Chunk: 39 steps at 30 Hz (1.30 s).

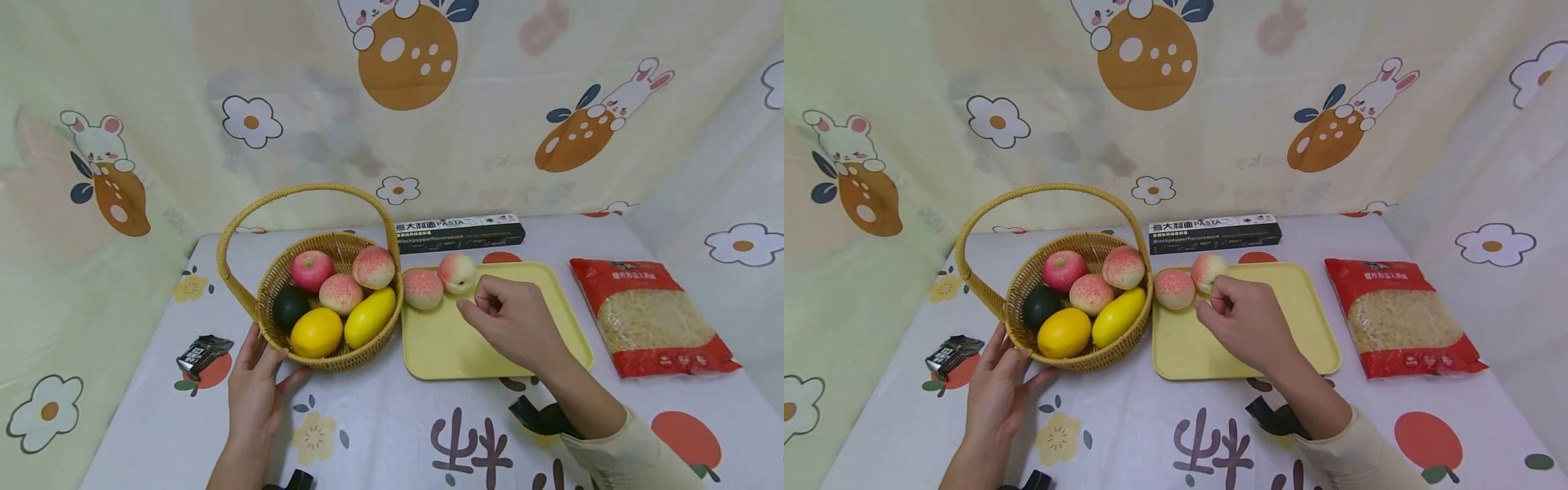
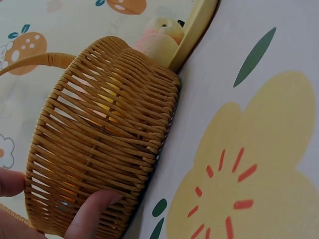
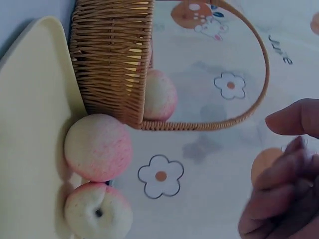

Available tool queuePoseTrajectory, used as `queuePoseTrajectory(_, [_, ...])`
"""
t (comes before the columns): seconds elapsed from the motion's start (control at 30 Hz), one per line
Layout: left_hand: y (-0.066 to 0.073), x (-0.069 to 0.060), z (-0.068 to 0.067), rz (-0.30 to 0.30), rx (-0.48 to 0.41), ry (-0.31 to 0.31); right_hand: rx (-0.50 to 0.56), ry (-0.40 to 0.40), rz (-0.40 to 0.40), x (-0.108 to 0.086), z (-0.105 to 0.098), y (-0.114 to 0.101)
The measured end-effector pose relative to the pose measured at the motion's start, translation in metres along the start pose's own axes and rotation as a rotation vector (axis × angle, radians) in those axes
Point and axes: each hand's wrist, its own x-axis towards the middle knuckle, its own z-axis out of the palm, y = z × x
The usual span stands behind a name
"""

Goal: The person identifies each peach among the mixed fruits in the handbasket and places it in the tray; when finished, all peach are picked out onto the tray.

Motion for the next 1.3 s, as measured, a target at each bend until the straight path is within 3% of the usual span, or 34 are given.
queuePoseTrajectory(0.23, [0.0, -0.001, 0.001, -0.009, 0.022, 0.011, -0.09, -0.204, -0.068, 0.029, 0.009, -0.024])
queuePoseTrajectory(0.77, [0.0, -0.001, 0.001, -0.011, 0.032, 0.013, -0.233, -0.522, -0.138, 0.08, 0.049, -0.067])
queuePoseTrajectory(0.97, [-0.001, -0.001, 0.001, -0.002, 0.021, 0.01, -0.332, -0.602, -0.151, 0.102, 0.07, -0.071])
queuePoseTrajectory(1.3, [-0.001, 0.0, 0.001, -0.004, 0.021, 0.004, -0.541, -0.656, -0.154, 0.125, 0.111, -0.062])
